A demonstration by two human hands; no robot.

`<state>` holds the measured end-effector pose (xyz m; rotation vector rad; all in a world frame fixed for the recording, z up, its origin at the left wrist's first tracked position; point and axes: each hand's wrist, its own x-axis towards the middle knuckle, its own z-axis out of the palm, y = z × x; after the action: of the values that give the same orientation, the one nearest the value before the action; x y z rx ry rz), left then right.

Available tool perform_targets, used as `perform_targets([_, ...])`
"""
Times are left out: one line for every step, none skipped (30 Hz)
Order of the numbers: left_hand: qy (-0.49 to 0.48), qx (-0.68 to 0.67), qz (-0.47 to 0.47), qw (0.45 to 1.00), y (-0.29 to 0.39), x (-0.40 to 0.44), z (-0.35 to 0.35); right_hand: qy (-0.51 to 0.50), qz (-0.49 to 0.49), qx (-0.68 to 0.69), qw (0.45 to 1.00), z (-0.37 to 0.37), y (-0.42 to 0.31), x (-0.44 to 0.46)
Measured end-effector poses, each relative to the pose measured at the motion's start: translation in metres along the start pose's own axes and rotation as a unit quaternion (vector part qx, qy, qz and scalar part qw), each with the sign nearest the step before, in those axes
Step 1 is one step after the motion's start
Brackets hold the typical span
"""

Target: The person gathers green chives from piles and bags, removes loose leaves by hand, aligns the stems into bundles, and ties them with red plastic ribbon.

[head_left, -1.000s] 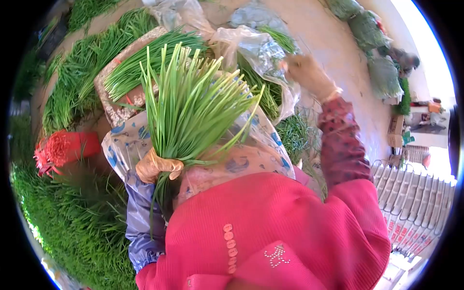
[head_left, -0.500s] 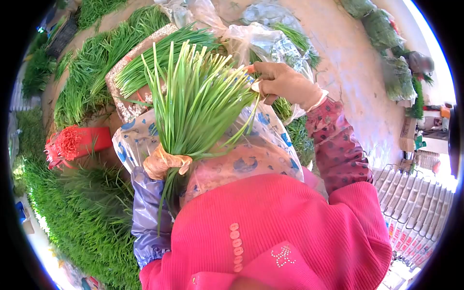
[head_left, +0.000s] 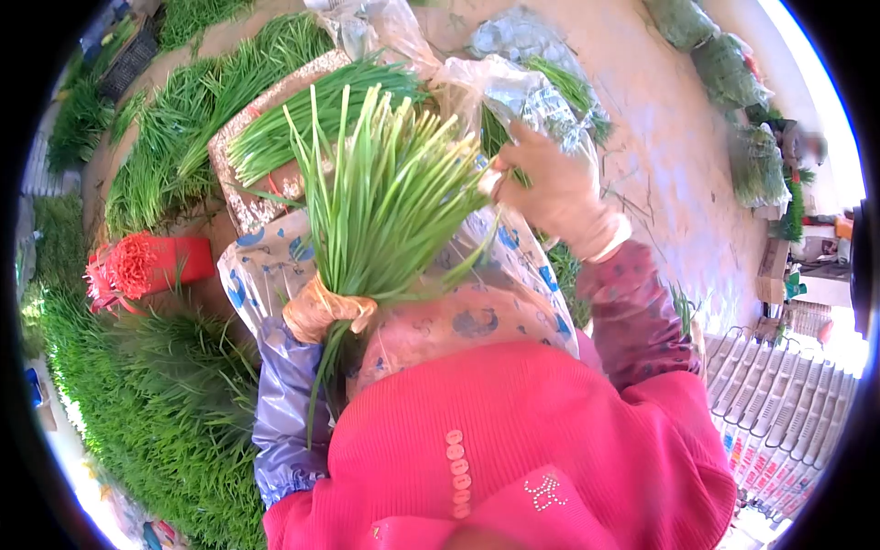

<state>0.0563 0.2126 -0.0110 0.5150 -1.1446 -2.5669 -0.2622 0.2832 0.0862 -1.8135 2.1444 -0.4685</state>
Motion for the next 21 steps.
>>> perform_targets([-0.013,0.077,-0.009,0.997,0.004,0.002,0.005,-0.035,0.005,-0.004,0.999,0.002,-0.010,0.002])
perform_targets([-0.013,0.079,-0.005,0.997,0.004,0.002,0.004,-0.073,0.012,-0.006,0.997,0.004,-0.015,0.004])
perform_targets([-0.040,0.073,-0.007,0.997,0.001,0.001,0.000,-0.074,0.010,-0.005,0.997,0.019,-0.004,0.005])
perform_targets([-0.065,0.067,-0.008,0.996,-0.005,0.000,-0.006,-0.063,0.020,0.155,0.986,0.048,0.018,0.006])
perform_targets([-0.086,0.156,0.004,0.984,-0.006,-0.001,-0.008,-0.053,0.031,0.310,0.949,0.056,0.022,0.009])
perform_targets([-0.104,0.243,0.020,0.964,-0.007,-0.001,-0.009,-0.058,0.031,0.311,0.948,0.058,0.029,0.007])
perform_targets([-0.080,0.204,0.007,0.976,-0.006,-0.007,-0.006,0.001,0.057,0.256,0.965,0.055,0.034,0.005])
perform_targets([-0.058,0.165,-0.005,0.985,0.001,-0.006,0.001,0.063,0.082,0.197,0.975,0.047,0.036,0.004])
perform_targets([-0.059,0.164,-0.005,0.985,-0.001,-0.006,0.001,0.024,0.139,0.204,0.969,0.036,0.044,0.009])
perform_targets([-0.022,0.059,-0.026,0.998,-0.005,-0.005,0.000,0.024,0.141,0.202,0.969,0.027,0.050,0.012])
perform_targets([0.015,-0.047,-0.049,0.998,-0.008,-0.005,0.001,0.022,0.172,0.318,0.932,0.020,0.055,0.012])
perform_targets([0.014,-0.049,-0.053,0.997,-0.008,-0.005,0.002,0.020,0.202,0.430,0.880,0.012,0.052,0.010])
perform_targets([0.007,-0.001,-0.065,0.998,-0.004,-0.004,0.002,0.012,0.146,0.476,0.867,0.003,0.043,0.008])
perform_targets([-0.001,0.047,-0.076,0.996,-0.001,-0.001,0.002,0.015,0.150,0.476,0.867,-0.004,0.030,0.008])
perform_targets([-0.004,0.047,-0.080,0.996,-0.001,0.001,0.003,-0.005,0.105,0.425,0.899,-0.008,0.017,0.009])
perform_targets([0.001,0.064,-0.100,0.993,-0.001,0.002,0.003,-0.026,0.058,0.373,0.926,-0.009,0.007,0.010])
perform_targets([0.007,0.081,-0.119,0.990,-0.001,0.003,0.004,-0.049,0.055,0.349,0.934,-0.007,0.003,0.011])
perform_targets([0.009,0.080,-0.121,0.989,-0.001,0.001,0.004,-0.052,0.055,0.351,0.933,-0.003,0.002,0.012])
perform_targets([0.007,0.069,-0.117,0.991,0.000,0.000,0.005,-0.005,0.018,0.254,0.967,0.003,0.003,0.013])
perform_targets([0.006,0.057,-0.112,0.992,0.000,-0.001,0.005,0.042,-0.020,0.154,0.987,0.010,0.003,0.014])
perform_targets([0.011,0.056,-0.113,0.992,0.000,-0.004,0.004,0.101,-0.048,0.102,0.988,0.015,0.002,0.014])
